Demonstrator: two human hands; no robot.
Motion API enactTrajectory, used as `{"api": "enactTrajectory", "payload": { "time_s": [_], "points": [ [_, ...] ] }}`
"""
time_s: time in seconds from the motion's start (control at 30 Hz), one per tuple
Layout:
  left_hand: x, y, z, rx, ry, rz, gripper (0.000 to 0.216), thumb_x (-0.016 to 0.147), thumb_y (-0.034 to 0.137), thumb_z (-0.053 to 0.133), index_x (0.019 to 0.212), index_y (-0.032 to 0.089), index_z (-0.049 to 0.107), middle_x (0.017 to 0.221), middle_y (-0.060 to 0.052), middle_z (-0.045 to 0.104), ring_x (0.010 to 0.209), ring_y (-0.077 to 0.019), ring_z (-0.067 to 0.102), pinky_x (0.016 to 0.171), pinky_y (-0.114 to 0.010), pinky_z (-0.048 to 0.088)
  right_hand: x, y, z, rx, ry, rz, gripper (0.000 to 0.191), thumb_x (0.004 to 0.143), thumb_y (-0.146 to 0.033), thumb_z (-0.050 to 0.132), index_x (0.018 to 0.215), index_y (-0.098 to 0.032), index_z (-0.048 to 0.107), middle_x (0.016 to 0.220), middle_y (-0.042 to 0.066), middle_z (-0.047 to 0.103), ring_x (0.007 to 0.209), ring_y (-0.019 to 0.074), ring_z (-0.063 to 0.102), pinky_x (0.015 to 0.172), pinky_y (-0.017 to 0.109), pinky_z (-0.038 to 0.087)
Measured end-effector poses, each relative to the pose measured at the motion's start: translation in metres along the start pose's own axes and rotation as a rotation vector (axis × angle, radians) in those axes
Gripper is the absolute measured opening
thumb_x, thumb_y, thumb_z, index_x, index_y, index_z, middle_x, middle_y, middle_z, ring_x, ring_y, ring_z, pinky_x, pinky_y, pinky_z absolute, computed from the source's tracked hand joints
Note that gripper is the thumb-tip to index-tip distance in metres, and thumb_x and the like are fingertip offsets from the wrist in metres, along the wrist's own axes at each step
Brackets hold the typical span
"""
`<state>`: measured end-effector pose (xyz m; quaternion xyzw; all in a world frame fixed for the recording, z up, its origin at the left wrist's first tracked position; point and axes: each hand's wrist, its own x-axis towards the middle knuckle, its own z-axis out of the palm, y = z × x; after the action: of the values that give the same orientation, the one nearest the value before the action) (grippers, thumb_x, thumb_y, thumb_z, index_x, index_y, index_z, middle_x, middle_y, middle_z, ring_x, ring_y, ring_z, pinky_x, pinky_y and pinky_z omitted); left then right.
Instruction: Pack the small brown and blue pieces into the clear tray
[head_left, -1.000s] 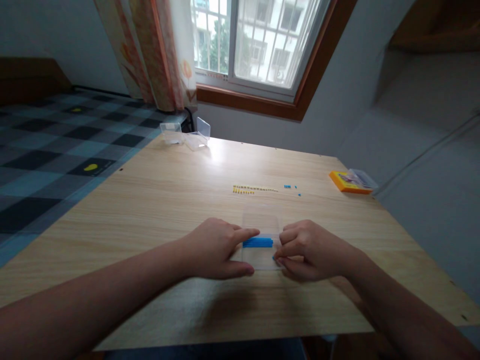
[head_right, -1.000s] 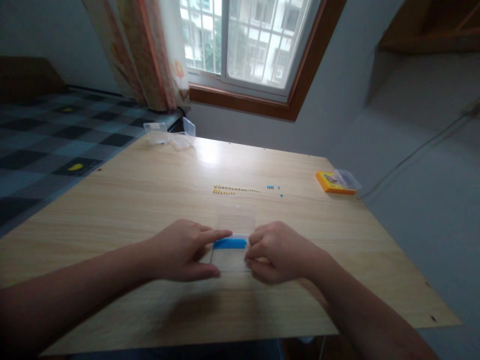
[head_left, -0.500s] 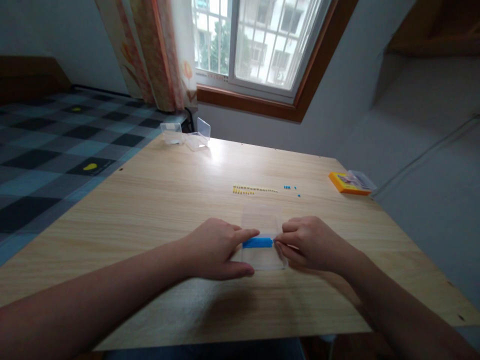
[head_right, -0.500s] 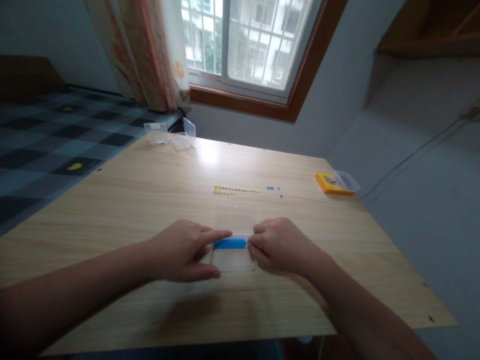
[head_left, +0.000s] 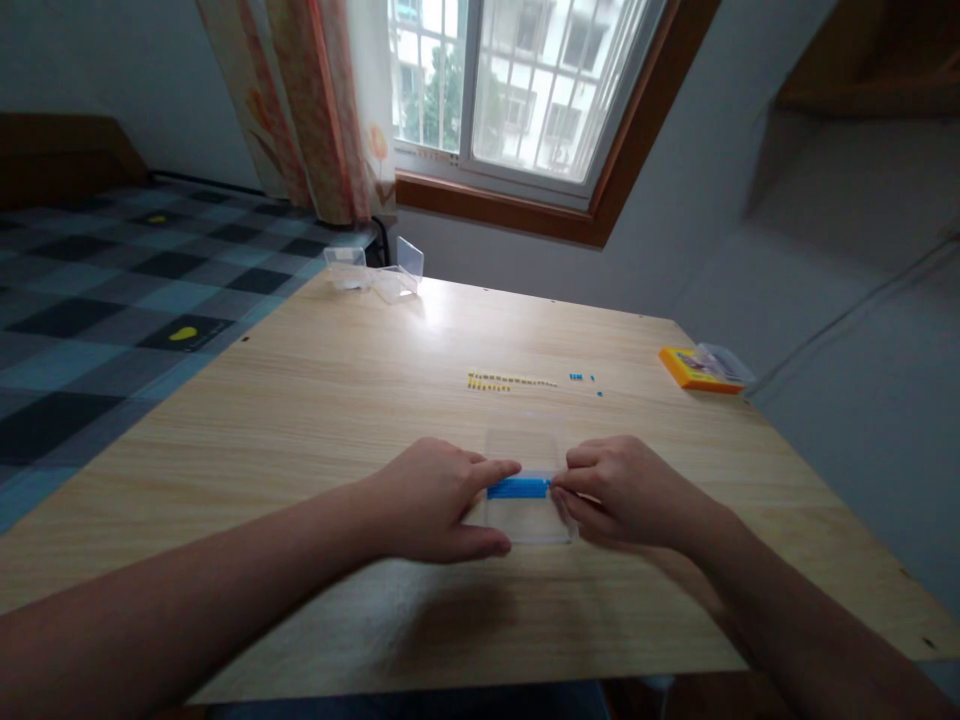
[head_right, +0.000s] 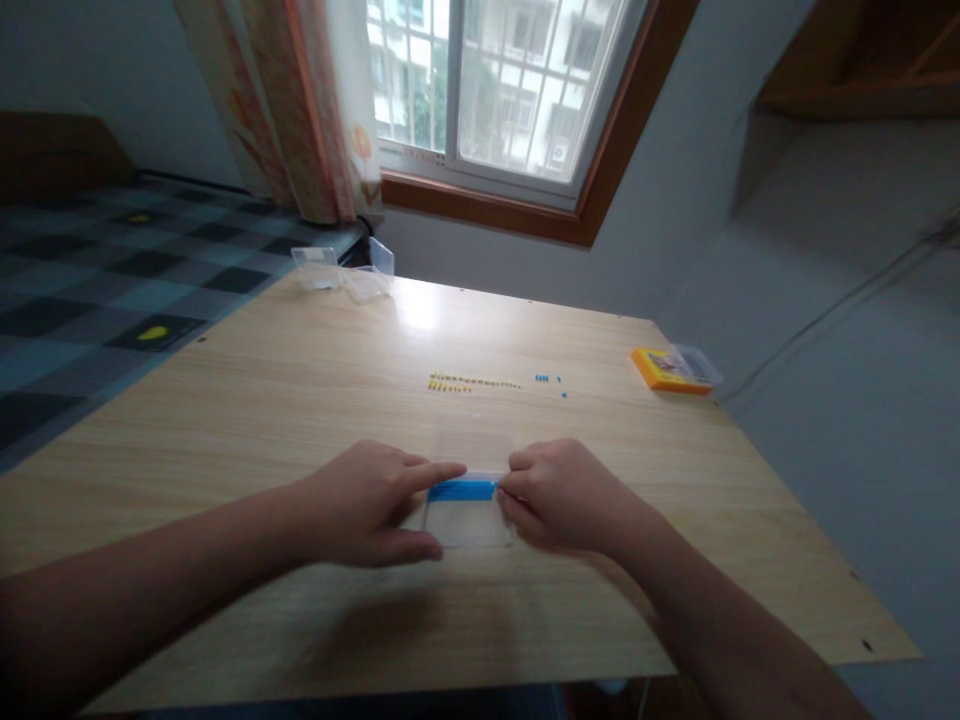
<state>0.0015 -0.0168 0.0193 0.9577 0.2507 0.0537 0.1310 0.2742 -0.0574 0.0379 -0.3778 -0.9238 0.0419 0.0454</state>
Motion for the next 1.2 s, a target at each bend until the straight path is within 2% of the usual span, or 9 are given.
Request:
{"api": "enactTrajectory", "payload": {
  "time_s": [0.43,0.8,1.2],
  "points": [
    [-0.0004,0.0009,-0.0006,-0.004,0.01,-0.001,0.073,0.085,0.062,0.071,0.143,0.018,0.06,0.096,-0.008,0.079,0.079,-0.0286,0.075,0.066,-0.035,0.053,-0.0011,0.0005,0.0009,-0.008,0.04,-0.008,0.031,0.098,-0.024,0.051,0.076,-0.018,0.072,0.067,0.002,0.062,0.057,0.0121,0.044,0.059,0.032,0.025],
    [0.0002,0.0009,-0.001,0.0,-0.006,-0.004,0.074,0.086,0.061,0.07,0.145,0.018,0.058,0.095,-0.008,0.079,0.078,-0.0287,0.075,0.066,-0.035,0.053,0.0021,-0.0003,0.0032,-0.018,0.007,0.003,0.03,0.097,-0.023,0.053,0.072,-0.018,0.068,0.067,0.002,0.063,0.057,0.0115,0.044,0.059,0.031,0.024],
    [0.0005,0.0014,-0.0019,0.005,-0.009,-0.014,0.074,0.086,0.061,0.07,0.146,0.019,0.058,0.094,-0.007,0.079,0.077,-0.0277,0.075,0.065,-0.034,0.052,-0.0001,0.0026,0.0026,0.006,0.058,-0.057,0.03,0.098,-0.023,0.053,0.076,-0.018,0.072,0.067,0.001,0.062,0.057,0.0122,0.046,0.059,0.031,0.027]
  ]
}}
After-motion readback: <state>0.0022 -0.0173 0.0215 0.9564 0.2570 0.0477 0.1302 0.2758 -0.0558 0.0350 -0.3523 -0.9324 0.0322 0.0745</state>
